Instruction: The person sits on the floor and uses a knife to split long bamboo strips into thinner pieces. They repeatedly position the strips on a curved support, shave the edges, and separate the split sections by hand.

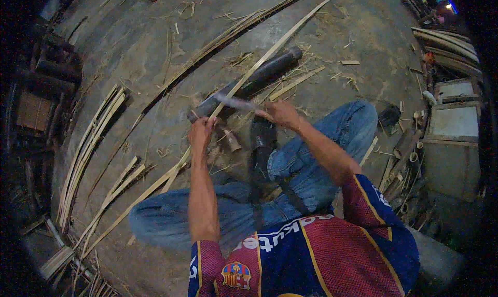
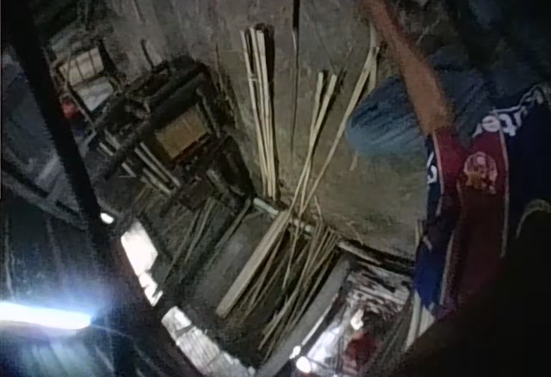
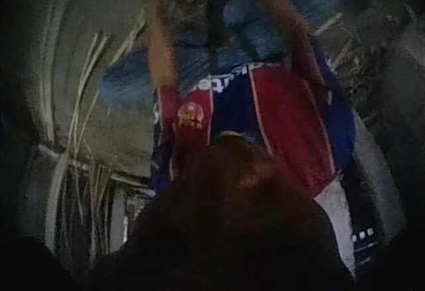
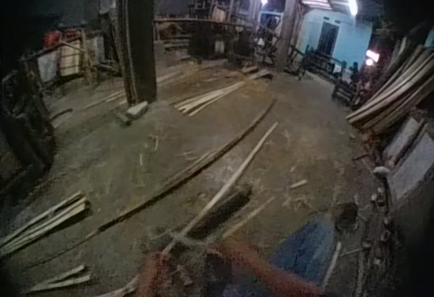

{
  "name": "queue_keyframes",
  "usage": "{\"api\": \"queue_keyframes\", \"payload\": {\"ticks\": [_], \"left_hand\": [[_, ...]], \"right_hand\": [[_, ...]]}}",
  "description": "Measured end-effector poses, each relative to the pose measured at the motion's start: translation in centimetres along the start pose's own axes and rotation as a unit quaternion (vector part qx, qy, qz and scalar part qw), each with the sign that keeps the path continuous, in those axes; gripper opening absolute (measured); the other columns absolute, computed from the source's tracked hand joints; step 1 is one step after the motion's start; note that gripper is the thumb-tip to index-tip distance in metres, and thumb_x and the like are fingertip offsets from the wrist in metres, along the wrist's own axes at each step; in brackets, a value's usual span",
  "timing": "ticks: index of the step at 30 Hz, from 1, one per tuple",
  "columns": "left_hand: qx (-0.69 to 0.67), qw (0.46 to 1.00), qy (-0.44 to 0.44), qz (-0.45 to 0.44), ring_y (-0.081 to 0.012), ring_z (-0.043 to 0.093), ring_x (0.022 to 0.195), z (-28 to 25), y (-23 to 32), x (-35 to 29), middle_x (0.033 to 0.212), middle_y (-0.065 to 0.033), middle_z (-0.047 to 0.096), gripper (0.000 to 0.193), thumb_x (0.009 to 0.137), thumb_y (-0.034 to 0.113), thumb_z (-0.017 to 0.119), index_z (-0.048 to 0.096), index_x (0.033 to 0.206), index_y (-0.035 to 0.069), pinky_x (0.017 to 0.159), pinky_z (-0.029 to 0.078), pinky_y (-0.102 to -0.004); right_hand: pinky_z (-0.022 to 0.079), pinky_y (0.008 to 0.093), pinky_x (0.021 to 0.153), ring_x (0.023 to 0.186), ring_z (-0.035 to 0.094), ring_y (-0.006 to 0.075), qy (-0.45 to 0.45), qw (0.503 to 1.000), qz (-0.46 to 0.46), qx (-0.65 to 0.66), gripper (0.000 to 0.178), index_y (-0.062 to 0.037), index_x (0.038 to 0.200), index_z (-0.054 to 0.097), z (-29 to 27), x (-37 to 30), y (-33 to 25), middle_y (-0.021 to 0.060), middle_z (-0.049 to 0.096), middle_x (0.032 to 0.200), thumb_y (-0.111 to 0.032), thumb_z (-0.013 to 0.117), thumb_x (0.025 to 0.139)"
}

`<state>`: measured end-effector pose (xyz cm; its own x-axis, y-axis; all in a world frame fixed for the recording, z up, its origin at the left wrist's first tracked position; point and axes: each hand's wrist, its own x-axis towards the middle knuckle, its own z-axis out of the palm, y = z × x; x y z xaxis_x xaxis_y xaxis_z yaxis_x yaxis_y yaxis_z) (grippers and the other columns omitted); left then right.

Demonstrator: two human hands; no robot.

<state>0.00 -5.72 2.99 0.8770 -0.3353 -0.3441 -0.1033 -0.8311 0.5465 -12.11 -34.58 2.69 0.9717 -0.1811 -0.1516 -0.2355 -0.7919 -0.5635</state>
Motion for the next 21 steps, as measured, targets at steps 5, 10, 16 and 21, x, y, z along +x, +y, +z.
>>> {"api": "queue_keyframes", "payload": {"ticks": [5, 10, 16, 21], "left_hand": [[-0.052, 0.999, 0.018, 0.001, -0.0341, 0.063, 0.077, -0.3, -0.6, -0.4, 0.078, -0.0137, 0.067, 0.044, 0.087, 0.052, 0.055, 0.07, 0.086, 0.011, 0.07, 0.046, -0.0425], [-0.043, 0.997, -0.055, -0.012, -0.0308, 0.063, 0.073, -1.2, -2.3, -0.4, 0.079, -0.0131, 0.068, 0.043, 0.086, 0.051, 0.057, 0.069, 0.086, 0.01, 0.068, 0.046, -0.04], [-0.09, 0.996, 0.003, 0.021, -0.0309, 0.064, 0.079, 0.2, -4.6, 0.4, 0.081, -0.0149, 0.068, 0.044, 0.089, 0.048, 0.056, 0.071, 0.099, 0.008, 0.072, 0.047, -0.039], [-0.121, 0.991, 0.049, -0.005, -0.0345, 0.064, 0.084, 0.3, -2.1, -0.4, 0.087, -0.0165, 0.069, 0.044, 0.091, 0.049, 0.054, 0.07, 0.106, 0.011, 0.077, 0.047, -0.0398]], "right_hand": [[0.05, 0.0482, 0.069, 0.075, 0.062, 0.0414, 0.053, 0.992, 0.113, 0.008, 0.05, -0.0052, 0.09, 0.066, 0.1, 0.6, 1.2, 0.0228, 0.064, 0.078, -0.053, 0.054, 0.088], [0.049, 0.0468, 0.067, 0.072, 0.062, 0.0399, 0.081, 0.994, -0.052, -0.043, 0.057, -0.0013, 0.088, 0.065, 0.2, 0.7, 2.5, 0.0238, 0.063, 0.077, -0.058, 0.054, 0.087], [0.045, 0.046, 0.067, 0.07, 0.058, 0.0381, 0.199, 0.952, 0.231, -0.004, 0.064, 0.004, 0.082, 0.063, -3.6, 2.0, 5.1, 0.0258, 0.062, 0.077, -0.058, 0.05, 0.088], [0.046, 0.0471, 0.069, 0.074, 0.061, 0.0399, 0.122, 0.966, 0.208, 0.094, 0.063, 0.0032, 0.081, 0.063, -1.0, 1.3, 0.1, 0.0254, 0.062, 0.077, -0.058, 0.052, 0.087]]}}
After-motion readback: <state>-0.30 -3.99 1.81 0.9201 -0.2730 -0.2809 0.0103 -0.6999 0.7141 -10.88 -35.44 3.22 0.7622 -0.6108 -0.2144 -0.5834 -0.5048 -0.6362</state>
